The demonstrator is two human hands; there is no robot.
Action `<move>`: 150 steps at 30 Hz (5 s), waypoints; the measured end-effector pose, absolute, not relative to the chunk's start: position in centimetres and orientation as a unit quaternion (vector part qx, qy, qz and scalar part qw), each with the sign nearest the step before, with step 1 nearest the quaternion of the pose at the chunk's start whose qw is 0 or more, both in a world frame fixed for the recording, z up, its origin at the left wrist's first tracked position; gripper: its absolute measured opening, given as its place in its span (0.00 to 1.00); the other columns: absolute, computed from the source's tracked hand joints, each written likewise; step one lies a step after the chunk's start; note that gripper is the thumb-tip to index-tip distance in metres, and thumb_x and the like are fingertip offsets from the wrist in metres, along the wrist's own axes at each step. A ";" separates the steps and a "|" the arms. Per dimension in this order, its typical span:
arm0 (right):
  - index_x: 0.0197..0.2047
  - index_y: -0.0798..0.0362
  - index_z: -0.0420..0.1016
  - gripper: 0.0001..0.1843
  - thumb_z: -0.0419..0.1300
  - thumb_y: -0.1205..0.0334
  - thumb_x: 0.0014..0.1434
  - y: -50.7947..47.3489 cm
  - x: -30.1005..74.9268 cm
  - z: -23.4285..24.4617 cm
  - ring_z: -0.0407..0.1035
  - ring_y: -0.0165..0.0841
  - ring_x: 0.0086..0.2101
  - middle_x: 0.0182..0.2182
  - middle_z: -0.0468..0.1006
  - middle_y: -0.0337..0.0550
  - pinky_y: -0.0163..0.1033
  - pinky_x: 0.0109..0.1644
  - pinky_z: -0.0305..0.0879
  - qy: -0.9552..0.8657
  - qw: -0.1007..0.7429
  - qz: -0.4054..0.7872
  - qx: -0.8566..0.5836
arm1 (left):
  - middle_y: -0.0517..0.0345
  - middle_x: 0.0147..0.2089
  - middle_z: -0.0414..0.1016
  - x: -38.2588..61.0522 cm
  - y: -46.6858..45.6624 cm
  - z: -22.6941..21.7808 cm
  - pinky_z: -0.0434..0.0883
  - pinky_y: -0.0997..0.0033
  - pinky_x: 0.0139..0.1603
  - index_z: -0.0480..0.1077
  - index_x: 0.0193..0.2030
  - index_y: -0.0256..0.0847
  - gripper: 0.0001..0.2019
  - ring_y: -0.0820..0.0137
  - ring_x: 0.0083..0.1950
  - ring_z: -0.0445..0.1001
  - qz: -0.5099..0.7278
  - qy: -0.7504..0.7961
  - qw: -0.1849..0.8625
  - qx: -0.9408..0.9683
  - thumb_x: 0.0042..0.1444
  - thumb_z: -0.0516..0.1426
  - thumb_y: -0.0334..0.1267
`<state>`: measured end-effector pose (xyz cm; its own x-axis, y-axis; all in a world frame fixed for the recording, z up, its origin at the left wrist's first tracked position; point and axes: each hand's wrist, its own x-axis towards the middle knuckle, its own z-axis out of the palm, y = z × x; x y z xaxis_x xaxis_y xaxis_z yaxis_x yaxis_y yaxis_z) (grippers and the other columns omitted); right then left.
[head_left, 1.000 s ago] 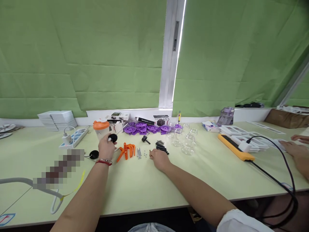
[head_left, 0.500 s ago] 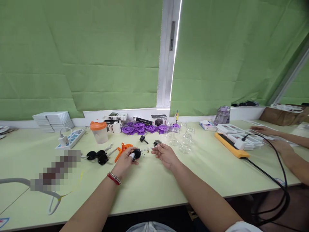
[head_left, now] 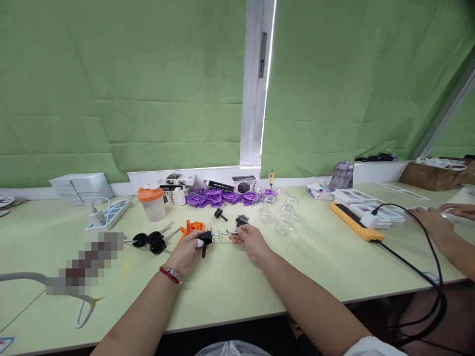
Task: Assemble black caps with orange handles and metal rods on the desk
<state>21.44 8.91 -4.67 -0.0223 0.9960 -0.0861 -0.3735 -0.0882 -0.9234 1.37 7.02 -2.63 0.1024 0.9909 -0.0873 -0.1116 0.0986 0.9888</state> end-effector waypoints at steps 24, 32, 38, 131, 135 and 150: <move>0.26 0.57 0.67 0.06 0.59 0.66 0.53 9.1 21.3 -5.8 0.64 0.24 0.17 0.19 0.71 0.37 0.31 0.21 0.61 -0.438 0.508 0.560 -0.486 | 0.58 0.32 0.70 0.8 7.7 -4.1 0.73 0.68 0.39 0.67 0.34 0.38 0.06 0.73 0.32 0.71 0.436 0.433 0.627 0.479 0.51 0.59 0.36; 0.26 0.56 0.67 0.07 0.60 0.64 0.52 8.9 21.3 -5.7 0.63 0.24 0.16 0.17 0.70 0.36 0.32 0.21 0.61 -0.447 0.500 0.560 -0.487 | 0.59 0.31 0.70 0.8 7.6 -4.1 0.72 0.67 0.41 0.67 0.34 0.38 0.07 0.73 0.32 0.71 0.434 0.416 0.645 0.472 0.50 0.60 0.36; 0.27 0.57 0.67 0.06 0.58 0.65 0.53 9.2 21.5 -6.1 0.62 0.24 0.16 0.18 0.71 0.37 0.32 0.21 0.60 -0.448 0.496 0.561 -0.488 | 0.59 0.31 0.69 0.8 7.5 -4.0 0.72 0.66 0.42 0.66 0.34 0.38 0.09 0.72 0.32 0.71 0.433 0.419 0.649 0.464 0.49 0.61 0.37; 0.31 0.53 0.61 0.06 0.55 0.63 0.55 9.1 21.7 -6.2 0.64 0.25 0.18 0.19 0.70 0.35 0.30 0.19 0.58 -0.527 0.442 0.557 -0.466 | 0.57 0.31 0.69 1.0 7.3 -3.6 0.72 0.64 0.43 0.67 0.32 0.38 0.06 0.70 0.33 0.71 0.440 0.435 0.646 0.447 0.51 0.60 0.36; 0.28 0.54 0.63 0.08 0.55 0.60 0.57 9.4 21.7 -6.6 0.63 0.24 0.17 0.20 0.70 0.36 0.30 0.20 0.59 -0.527 0.430 0.555 -0.478 | 0.57 0.31 0.69 0.9 7.3 -3.7 0.72 0.66 0.42 0.67 0.32 0.38 0.06 0.72 0.32 0.71 0.439 0.432 0.648 0.448 0.51 0.60 0.36; 0.35 0.52 0.60 0.03 0.52 0.67 0.56 9.1 21.7 -6.1 0.65 0.26 0.18 0.21 0.69 0.33 0.31 0.19 0.59 -0.521 0.441 0.573 -0.452 | 0.57 0.32 0.69 0.7 7.6 -4.1 0.72 0.66 0.42 0.66 0.34 0.37 0.06 0.72 0.33 0.71 0.436 0.430 0.647 0.455 0.53 0.59 0.36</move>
<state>21.75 9.10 -6.11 -0.2010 0.9778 -0.0584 -0.0343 -0.0666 -0.9972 0.74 7.58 -4.09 0.2504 0.9551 -0.1584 -0.1729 0.2051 0.9633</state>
